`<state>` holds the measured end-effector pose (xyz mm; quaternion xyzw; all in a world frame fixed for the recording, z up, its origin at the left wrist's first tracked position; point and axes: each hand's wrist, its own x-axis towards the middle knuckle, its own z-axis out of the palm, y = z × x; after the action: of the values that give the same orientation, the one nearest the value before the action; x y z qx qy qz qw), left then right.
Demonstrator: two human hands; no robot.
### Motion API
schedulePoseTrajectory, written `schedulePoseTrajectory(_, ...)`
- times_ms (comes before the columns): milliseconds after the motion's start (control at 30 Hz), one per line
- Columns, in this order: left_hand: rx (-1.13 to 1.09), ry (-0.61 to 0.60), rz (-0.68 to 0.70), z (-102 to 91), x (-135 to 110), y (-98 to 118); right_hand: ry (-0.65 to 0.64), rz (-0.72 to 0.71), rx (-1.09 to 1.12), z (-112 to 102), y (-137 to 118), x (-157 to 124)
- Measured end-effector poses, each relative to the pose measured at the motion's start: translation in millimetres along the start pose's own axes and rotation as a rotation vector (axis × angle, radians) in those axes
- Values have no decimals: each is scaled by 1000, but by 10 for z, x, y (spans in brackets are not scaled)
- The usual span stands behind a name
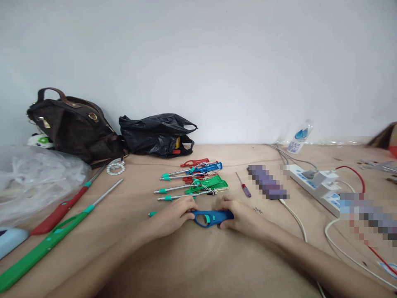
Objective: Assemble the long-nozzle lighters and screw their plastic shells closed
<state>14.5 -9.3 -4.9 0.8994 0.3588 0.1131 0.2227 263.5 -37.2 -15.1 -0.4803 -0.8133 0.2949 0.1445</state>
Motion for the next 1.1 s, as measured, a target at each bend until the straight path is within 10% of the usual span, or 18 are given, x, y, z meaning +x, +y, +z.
schedulePoseTrajectory(567,383,154,175,113,-21,-2,-16,-21,-454,-101,-106,-53)
schedulePoseTrajectory(1100,538,250,370,-7,-3,429,124,-206,-687,203,-242,-14)
